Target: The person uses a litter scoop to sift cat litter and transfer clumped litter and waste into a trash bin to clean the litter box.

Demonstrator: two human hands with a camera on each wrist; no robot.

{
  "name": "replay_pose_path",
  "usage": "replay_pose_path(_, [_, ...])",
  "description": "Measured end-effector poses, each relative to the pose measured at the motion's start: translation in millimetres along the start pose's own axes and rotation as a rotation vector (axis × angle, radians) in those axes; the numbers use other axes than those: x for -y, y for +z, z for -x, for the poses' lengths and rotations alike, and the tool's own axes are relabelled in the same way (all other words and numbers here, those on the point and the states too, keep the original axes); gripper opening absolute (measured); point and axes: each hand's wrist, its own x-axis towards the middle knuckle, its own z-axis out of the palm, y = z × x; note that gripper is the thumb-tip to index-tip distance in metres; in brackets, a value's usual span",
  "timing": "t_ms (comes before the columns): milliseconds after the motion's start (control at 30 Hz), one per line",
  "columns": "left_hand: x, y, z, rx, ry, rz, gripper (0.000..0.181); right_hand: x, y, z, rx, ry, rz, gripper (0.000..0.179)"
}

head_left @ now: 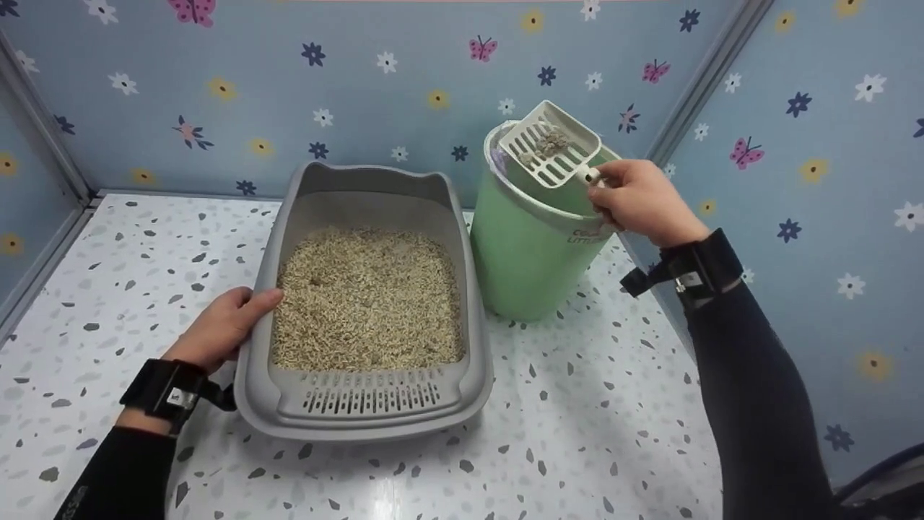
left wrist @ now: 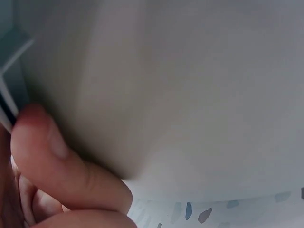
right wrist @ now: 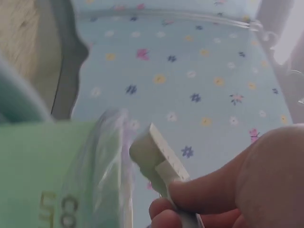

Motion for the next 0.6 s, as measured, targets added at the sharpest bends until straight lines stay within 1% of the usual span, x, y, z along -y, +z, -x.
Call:
replay_pose_path(100, [-1.0,0.4,0.3,-0.005,0.008,0.001,0.062,-3,-1,-4.6,-0.063,-0.016,0.174,0.036])
replay_pose_path(200, [-1.0,1.0,0.9,-0.006,0.008,0.004,0.064,-8,2,-8.8,-0.13,-0.032,0.322,0.042])
replay_pose_path(300, [-0.5,1.5,1.1,-0.002,-0.001,0.009,0.065,-11,7,-11.3,-0.186,-0.045,0.397,0.049])
replay_pose_path(400, [0.0,1.3,1.5,0.004,-0.006,0.013,0.068,-14,12,-11.8,-0.234,-0.075,0.474,0.059])
replay_pose_path(533, [0.1,0.5,1.4,0.006,-0.006,0.011,0.069,-16,19,-10.4,-0.297,-0.119,0.577,0.059])
replay_pose_path(600, [-0.5,0.2,1.6,0.007,-0.007,0.009,0.069,-16,22,-8.9,-0.324,-0.13,0.604,0.056])
